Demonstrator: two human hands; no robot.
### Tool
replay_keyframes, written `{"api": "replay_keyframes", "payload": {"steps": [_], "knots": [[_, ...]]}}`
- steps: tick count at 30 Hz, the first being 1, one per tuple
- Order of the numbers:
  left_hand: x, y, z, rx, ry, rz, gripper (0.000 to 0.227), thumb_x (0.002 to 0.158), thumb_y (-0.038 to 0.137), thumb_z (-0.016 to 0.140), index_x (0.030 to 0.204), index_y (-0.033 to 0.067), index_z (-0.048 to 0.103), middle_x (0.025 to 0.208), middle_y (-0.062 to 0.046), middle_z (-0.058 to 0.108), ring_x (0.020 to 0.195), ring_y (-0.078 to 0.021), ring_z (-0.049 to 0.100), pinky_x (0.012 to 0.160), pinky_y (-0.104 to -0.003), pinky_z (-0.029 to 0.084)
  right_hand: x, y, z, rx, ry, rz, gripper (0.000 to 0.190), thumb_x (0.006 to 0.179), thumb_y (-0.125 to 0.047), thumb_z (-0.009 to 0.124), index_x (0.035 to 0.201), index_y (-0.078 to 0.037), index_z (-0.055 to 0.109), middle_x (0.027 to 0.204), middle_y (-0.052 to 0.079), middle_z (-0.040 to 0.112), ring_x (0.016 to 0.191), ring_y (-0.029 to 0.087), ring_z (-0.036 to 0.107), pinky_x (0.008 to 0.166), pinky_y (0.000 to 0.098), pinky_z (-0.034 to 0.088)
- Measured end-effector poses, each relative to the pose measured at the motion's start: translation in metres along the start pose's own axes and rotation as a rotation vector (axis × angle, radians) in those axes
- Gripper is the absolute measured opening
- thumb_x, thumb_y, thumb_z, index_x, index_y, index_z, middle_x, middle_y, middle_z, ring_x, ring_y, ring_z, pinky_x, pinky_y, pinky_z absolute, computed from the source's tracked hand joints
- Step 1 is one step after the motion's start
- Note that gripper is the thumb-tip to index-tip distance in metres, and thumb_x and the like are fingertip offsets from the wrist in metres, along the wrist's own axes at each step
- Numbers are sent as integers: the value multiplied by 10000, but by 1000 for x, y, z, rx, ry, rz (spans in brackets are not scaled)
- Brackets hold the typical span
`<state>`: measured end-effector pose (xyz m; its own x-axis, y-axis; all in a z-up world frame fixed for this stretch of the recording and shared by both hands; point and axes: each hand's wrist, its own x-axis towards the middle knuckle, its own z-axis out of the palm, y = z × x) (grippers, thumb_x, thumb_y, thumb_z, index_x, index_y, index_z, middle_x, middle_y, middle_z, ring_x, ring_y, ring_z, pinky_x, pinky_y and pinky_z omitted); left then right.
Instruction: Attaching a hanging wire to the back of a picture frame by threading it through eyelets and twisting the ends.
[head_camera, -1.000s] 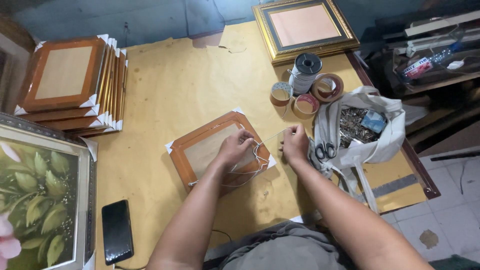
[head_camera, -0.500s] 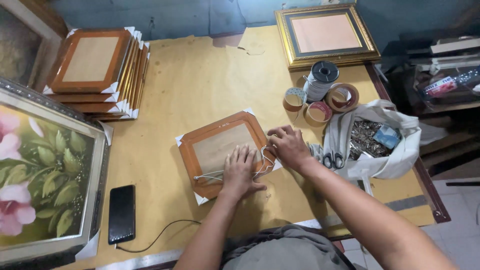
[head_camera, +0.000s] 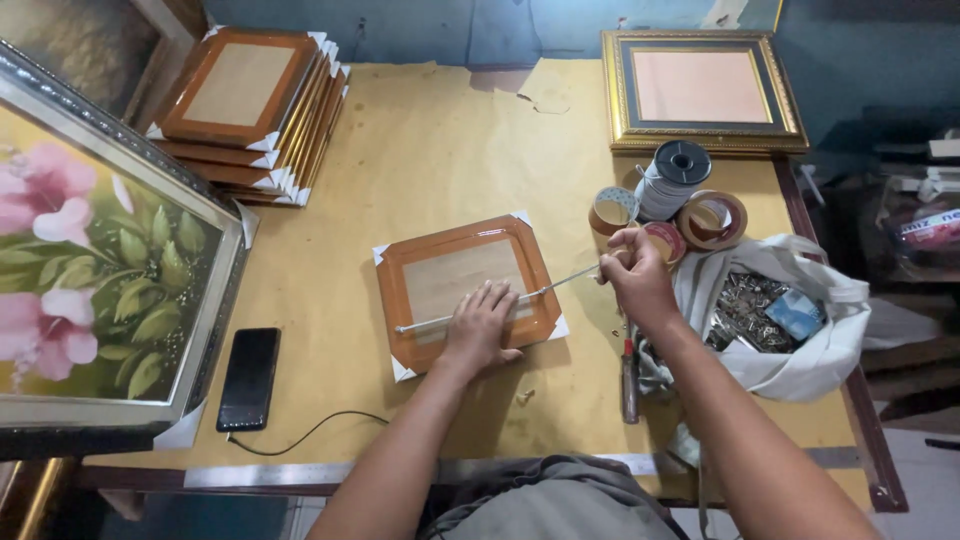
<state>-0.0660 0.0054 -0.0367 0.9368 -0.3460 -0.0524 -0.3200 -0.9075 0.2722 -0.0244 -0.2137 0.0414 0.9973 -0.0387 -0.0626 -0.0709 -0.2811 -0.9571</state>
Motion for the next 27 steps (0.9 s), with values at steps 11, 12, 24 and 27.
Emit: {"api": "replay_keyframes", "payload": {"steps": [11,12,24,27], "knots": [[3,21,-15,-43,-29,-198,722,569,462,731,1187,189,475,1300,-37,411,1238,-297,349,966,-546,311,5,-19,-12,-29,115,-148,178,749,-90,545,909,-123,615,442,12,496,426,93,405,440,189,318],[-1,26,-21,-52,-55,-247,727,578,469,732,1188,179,464,1309,-69,389,1243,-320,323,957,-582,291,6,-18,-14,-76,139,-180,142,773,-104,584,901,-130,641,440,4,511,435,90,419,468,180,342],[-36,33,-35,-63,-37,-390,722,608,402,747,1230,245,416,1346,-71,319,1291,-297,248,1010,-545,231,-11,-71,-53,-1011,-687,136,241,743,-276,543,716,-114,718,619,61,694,699,285,631,697,348,464],[-34,34,-35,-46,-35,-370,702,613,393,752,1216,246,426,1341,-76,331,1286,-302,258,1004,-540,245,-36,-117,-43,-831,-667,106,295,794,-272,526,694,-26,655,725,185,675,738,362,593,710,406,431]]}}
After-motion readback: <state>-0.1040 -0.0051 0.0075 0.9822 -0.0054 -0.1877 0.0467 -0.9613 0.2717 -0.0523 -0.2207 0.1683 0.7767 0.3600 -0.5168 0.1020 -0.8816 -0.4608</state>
